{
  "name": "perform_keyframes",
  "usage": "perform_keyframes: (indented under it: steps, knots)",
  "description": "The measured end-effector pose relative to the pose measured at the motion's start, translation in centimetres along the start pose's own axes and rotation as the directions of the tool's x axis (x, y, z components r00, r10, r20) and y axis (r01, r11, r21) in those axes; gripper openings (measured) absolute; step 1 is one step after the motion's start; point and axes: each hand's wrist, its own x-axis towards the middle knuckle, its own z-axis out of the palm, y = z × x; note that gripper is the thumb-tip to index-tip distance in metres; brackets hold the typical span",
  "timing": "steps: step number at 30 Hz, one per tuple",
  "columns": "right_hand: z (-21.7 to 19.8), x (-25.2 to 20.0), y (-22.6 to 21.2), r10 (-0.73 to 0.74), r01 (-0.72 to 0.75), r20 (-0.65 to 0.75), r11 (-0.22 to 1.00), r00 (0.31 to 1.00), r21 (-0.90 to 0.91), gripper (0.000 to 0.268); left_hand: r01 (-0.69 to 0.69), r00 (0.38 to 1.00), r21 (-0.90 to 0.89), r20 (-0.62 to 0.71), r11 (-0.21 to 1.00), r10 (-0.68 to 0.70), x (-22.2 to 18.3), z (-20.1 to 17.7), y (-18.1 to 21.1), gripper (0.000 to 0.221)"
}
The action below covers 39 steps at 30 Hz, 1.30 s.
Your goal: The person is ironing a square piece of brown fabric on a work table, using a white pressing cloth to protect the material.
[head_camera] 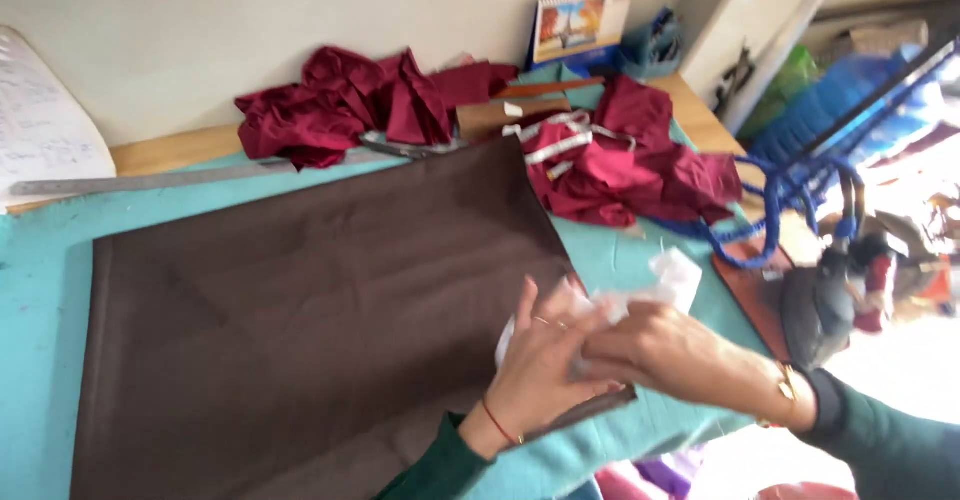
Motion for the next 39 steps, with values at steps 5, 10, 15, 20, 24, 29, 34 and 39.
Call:
perform_keyframes:
  steps: [5, 10, 15, 20, 24, 29, 34, 39]
  knots:
    - [2.0, -5.3, -4.8, 0.474, -0.608, 0.425, 0.746, 0.771, 0.270, 0.054, -0.070, 0.997, 0.102, 0.051, 0.992, 0.065, -7.5, 0.8, -1.5, 0.022]
    - [6.3, -7.0, -3.1, 0.539, -0.615, 0.376, 0.781, 0.754, 0.113, 0.007, -0.086, 0.994, 0.334, 0.090, 0.939, 0.059, -9.6, -4.8, -3.2, 0.006]
    - [6.7, -3.4, 2.8, 0.695, -0.714, 0.215, 0.700, 0.686, 0.017, 0.011, -0.084, 0.987, 0.700, -0.039, 0.710, 0.156, -6.3, -11.9, -8.9, 0.006]
    - [5.9, -2.0, 9.6, 0.479, -0.677, -0.608, 0.723, 0.634, -0.136, 0.048, -0.056, 0.826, 0.726, -0.352, 0.685, 0.441, -4.0, -20.4, -4.1, 0.012]
    - [-0.8, 1.8, 3.6, 0.365, -0.571, -0.781, 0.821, 0.507, 0.013, 0.042, -0.019, 0.718, 0.846, -0.359, 0.533, 0.596, -8.5, -19.6, 0.7, 0.031]
    - [7.1, -0.7, 3.7, 0.422, -0.537, -0.730, 0.839, 0.537, 0.090, 0.039, -0.188, 0.842, 0.810, -0.158, 0.556, 0.516, -15.3, -12.0, -0.8, 0.031]
    - [20.3, -3.7, 6.1, 0.544, -0.581, -0.494, 0.809, 0.678, 0.094, 0.032, -0.153, 0.973, 0.551, -0.061, 0.820, 0.222, -17.3, 0.3, -4.1, 0.018]
    - [27.8, -5.9, 7.1, 0.608, -0.612, -0.341, 0.783, 0.717, 0.110, 0.033, -0.125, 0.992, 0.351, 0.070, 0.928, 0.107, -17.1, 11.1, -7.1, 0.005]
